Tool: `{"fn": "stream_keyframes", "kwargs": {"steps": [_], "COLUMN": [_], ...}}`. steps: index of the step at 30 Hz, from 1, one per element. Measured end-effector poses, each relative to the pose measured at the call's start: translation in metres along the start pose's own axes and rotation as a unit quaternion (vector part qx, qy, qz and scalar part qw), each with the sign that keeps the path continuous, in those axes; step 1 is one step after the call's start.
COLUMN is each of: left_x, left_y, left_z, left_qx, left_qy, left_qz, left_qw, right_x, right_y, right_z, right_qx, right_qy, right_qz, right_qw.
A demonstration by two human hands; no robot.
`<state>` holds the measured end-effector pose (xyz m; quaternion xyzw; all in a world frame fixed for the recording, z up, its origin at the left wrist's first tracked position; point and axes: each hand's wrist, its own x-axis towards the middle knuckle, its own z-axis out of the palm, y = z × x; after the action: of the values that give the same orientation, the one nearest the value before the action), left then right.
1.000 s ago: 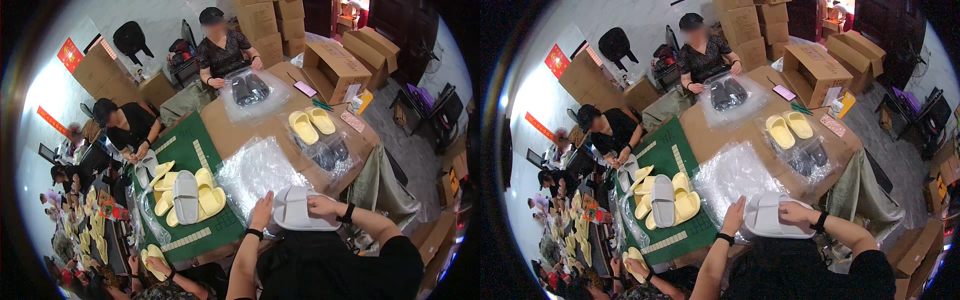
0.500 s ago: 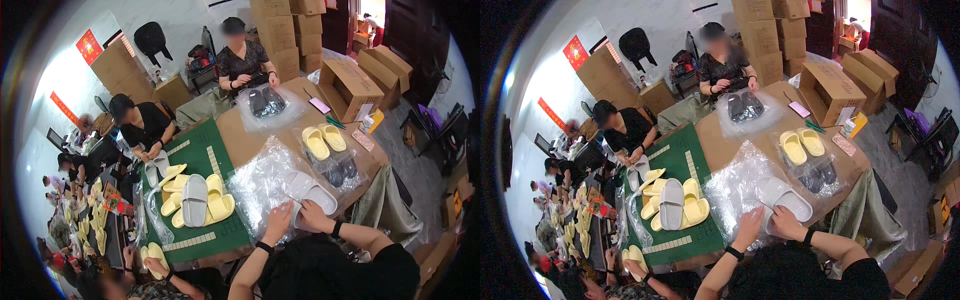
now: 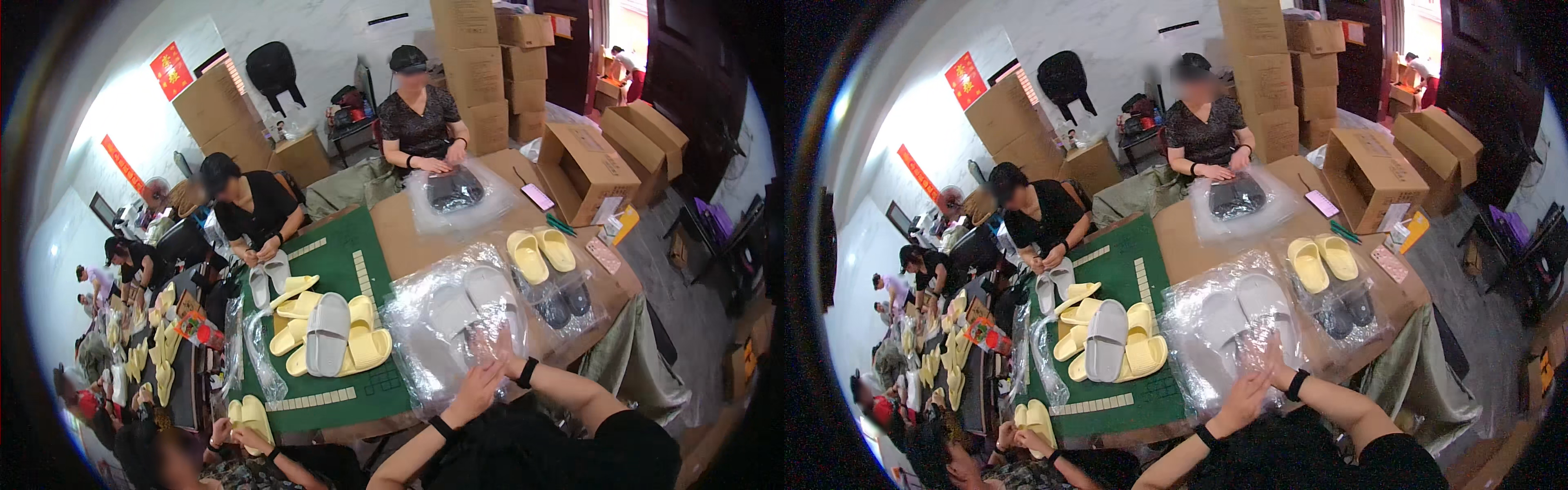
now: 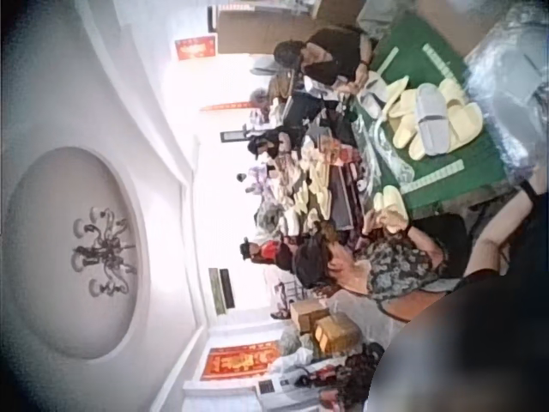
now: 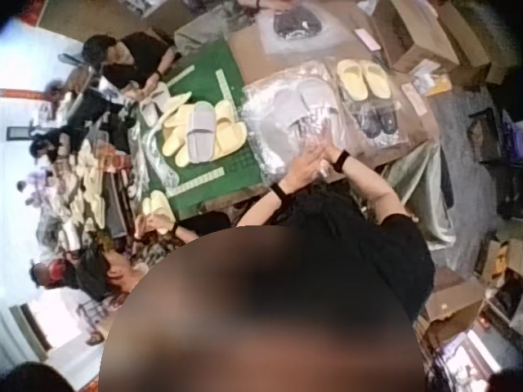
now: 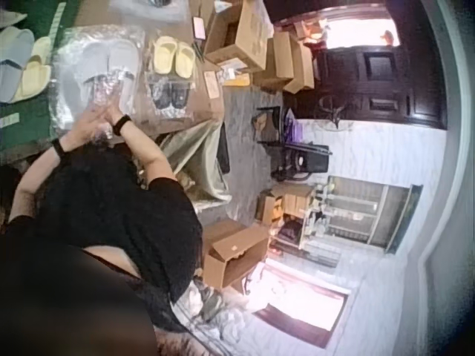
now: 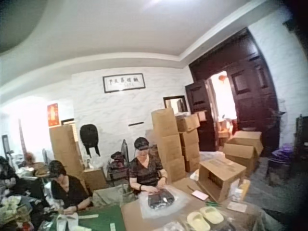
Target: Packing pairs of slippers into plastic bags and placing them in a large storage bag or box.
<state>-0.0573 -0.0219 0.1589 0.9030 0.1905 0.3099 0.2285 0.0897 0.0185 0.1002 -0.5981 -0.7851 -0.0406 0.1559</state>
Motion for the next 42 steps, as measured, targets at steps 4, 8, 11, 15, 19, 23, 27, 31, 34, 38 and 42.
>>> {"fn": "stream_keyframes", "kwargs": {"steps": [4, 8, 11, 15, 19, 23, 27, 31, 34, 38, 42], "left_x": [-0.003, 0.03, 0.03, 0.019, 0.008, 0.016, 0.024, 0.02, 0.025, 0.027, 0.019], "left_y": [0.004, 0.009, -0.011, -0.018, -0.019, -0.017, -0.013, -0.014, -0.006, 0.004, 0.006], "left_z": [0.007, -0.017, -0.029, -0.027, -0.01, -0.008, -0.013, -0.018, -0.023, -0.015, -0.002], "left_qx": [0.018, -0.011, -0.024, -0.076, -0.095, -0.102, -0.139, -0.12, -0.047, -0.051, -0.084], "left_qy": [0.08, 0.228, 0.279, 0.287, 0.292, 0.311, 0.285, 0.248, 0.201, 0.106, -0.047], "left_qz": [0.024, -0.139, -0.279, -0.301, -0.316, -0.301, -0.313, -0.322, -0.252, -0.198, -0.222], "left_qw": [0.996, 0.964, 0.918, 0.906, 0.898, 0.896, 0.895, 0.906, 0.946, 0.973, 0.97], "right_x": [0.052, 0.054, 0.036, -0.006, -0.045, -0.079, -0.088, -0.04, -0.018, -0.009, -0.015], "right_y": [-0.015, -0.01, -0.005, 0.002, 0.007, 0.04, 0.057, 0.03, 0.027, 0.008, -0.024], "right_z": [-0.037, -0.046, -0.036, -0.047, -0.037, 0.02, 0.057, -0.024, -0.051, -0.075, -0.087], "right_qx": [0.242, 0.133, 0.187, 0.257, 0.13, 0.261, 0.527, 0.775, 0.884, 0.904, 0.701], "right_qy": [-0.039, 0.074, 0.042, 0.031, 0.129, 0.002, -0.213, -0.144, -0.135, -0.113, -0.044], "right_qz": [0.039, -0.153, -0.082, -0.05, 0.169, 0.37, 0.368, 0.443, 0.325, 0.299, 0.445], "right_qw": [0.969, 0.976, 0.978, 0.965, 0.968, 0.892, 0.736, 0.427, 0.306, 0.284, 0.556]}}
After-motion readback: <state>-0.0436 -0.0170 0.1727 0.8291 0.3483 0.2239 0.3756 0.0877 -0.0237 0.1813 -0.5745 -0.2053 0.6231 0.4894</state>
